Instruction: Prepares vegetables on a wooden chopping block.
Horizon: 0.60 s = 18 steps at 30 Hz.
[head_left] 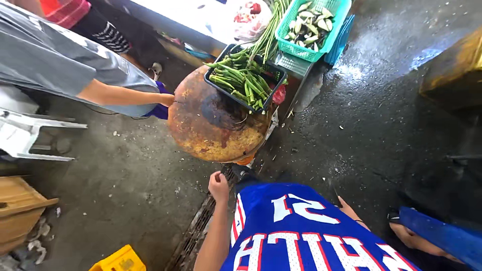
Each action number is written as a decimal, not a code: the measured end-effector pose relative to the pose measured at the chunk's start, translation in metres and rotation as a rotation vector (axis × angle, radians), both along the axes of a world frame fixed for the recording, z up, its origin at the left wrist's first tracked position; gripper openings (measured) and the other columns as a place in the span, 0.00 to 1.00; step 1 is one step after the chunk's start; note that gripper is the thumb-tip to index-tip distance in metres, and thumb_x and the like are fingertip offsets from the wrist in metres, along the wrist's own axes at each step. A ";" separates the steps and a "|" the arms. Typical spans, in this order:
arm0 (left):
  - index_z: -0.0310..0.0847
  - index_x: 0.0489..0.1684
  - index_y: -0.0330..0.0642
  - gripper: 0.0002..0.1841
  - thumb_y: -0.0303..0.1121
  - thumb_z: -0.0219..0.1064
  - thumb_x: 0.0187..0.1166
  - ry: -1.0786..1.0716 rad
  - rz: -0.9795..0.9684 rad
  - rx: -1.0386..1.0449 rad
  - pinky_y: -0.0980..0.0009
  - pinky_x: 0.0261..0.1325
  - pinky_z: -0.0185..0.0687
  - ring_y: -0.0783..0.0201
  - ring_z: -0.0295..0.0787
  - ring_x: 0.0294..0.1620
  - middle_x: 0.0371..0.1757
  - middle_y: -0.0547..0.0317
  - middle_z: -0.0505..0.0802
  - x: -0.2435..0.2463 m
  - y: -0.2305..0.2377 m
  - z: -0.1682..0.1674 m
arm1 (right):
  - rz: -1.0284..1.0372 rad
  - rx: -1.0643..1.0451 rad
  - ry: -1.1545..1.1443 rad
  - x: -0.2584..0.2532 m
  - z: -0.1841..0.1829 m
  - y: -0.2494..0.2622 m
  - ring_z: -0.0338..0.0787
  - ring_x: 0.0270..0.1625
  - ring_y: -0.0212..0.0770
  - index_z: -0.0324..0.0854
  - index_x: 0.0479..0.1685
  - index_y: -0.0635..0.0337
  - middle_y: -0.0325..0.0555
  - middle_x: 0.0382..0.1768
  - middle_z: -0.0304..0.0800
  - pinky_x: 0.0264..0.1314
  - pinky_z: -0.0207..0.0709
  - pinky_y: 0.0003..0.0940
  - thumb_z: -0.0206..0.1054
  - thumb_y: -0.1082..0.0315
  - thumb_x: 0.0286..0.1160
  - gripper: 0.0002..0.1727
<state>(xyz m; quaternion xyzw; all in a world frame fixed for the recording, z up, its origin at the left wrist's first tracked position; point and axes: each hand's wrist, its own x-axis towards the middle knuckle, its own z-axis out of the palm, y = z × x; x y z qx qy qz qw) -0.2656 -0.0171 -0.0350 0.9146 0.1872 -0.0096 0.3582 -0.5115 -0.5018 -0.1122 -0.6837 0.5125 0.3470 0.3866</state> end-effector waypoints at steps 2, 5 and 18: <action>0.85 0.60 0.29 0.16 0.31 0.57 0.86 -0.125 -0.133 -0.001 0.51 0.62 0.86 0.51 0.93 0.53 0.52 0.39 0.94 0.065 -0.015 0.022 | 0.017 -0.018 0.039 0.012 0.006 0.006 0.89 0.41 0.54 0.41 0.97 0.31 0.64 0.63 0.85 0.44 0.83 0.54 0.56 0.65 0.91 0.40; 0.84 0.63 0.33 0.17 0.34 0.55 0.88 -0.236 -0.405 -0.009 0.50 0.64 0.87 0.51 0.93 0.56 0.56 0.41 0.93 0.173 -0.041 0.053 | -0.013 -0.092 0.080 0.034 0.020 0.022 0.85 0.30 0.51 0.38 0.97 0.29 0.65 0.56 0.84 0.33 0.82 0.51 0.52 0.63 0.93 0.38; 0.84 0.61 0.35 0.13 0.25 0.62 0.81 -0.273 -1.236 0.688 0.28 0.71 0.67 0.29 0.78 0.71 0.67 0.34 0.85 0.449 -0.117 0.091 | -0.647 -0.232 -0.237 0.067 0.113 0.218 0.78 0.20 0.41 0.41 0.97 0.27 0.53 0.38 0.82 0.21 0.78 0.40 0.53 0.58 0.93 0.37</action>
